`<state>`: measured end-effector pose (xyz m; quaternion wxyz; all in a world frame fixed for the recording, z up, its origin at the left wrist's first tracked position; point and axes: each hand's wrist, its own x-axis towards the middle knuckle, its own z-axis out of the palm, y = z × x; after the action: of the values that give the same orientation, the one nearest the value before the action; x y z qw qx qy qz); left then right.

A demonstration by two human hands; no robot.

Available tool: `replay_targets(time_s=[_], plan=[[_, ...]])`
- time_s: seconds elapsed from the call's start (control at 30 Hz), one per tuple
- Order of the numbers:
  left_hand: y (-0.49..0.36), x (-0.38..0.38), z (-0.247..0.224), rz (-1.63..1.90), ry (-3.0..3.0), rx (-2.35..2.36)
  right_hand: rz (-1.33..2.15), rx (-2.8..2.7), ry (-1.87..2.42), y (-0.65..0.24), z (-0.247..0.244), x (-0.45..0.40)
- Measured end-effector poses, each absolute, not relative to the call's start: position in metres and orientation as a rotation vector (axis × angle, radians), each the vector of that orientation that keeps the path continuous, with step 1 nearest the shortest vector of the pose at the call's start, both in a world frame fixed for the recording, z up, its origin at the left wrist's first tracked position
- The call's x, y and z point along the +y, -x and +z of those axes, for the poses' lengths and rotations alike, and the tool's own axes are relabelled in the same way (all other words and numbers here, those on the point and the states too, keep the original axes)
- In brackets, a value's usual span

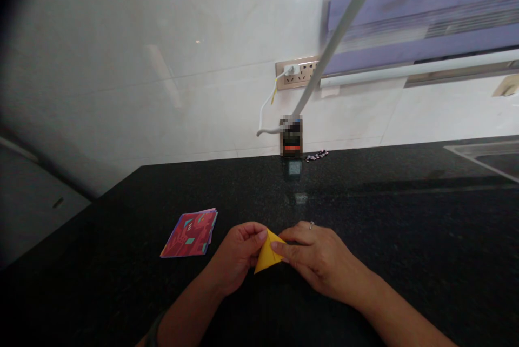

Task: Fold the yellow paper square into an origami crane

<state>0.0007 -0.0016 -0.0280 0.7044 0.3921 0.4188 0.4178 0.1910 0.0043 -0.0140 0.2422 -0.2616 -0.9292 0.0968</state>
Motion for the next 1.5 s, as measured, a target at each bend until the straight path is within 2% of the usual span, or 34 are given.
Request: replay_targets(time_s=[0.47,0.8,1.0,1.13,1.5], plan=[[-0.002,-0.001,-0.027,0.919,-0.839,0.944,0.209,-2.535,0.726,-0.191,-0.015,0.003],[-0.007,-0.003,-0.029,0.976,-0.935,1.082,0.296,-2.591,0.754,-0.188,-0.011,0.001],[-0.010,-0.004,-0.027,1.078,-0.970,1.137,0.469,-2.387,0.782,-0.186,-0.015,-0.001],[-0.014,-0.006,-0.027,1.104,-0.962,1.107,0.698,-2.035,1.088,-0.177,-0.020,-0.004],[-0.019,-0.012,-0.029,1.051,-0.942,1.082,0.960,-1.911,1.189,-0.167,-0.027,-0.005]])
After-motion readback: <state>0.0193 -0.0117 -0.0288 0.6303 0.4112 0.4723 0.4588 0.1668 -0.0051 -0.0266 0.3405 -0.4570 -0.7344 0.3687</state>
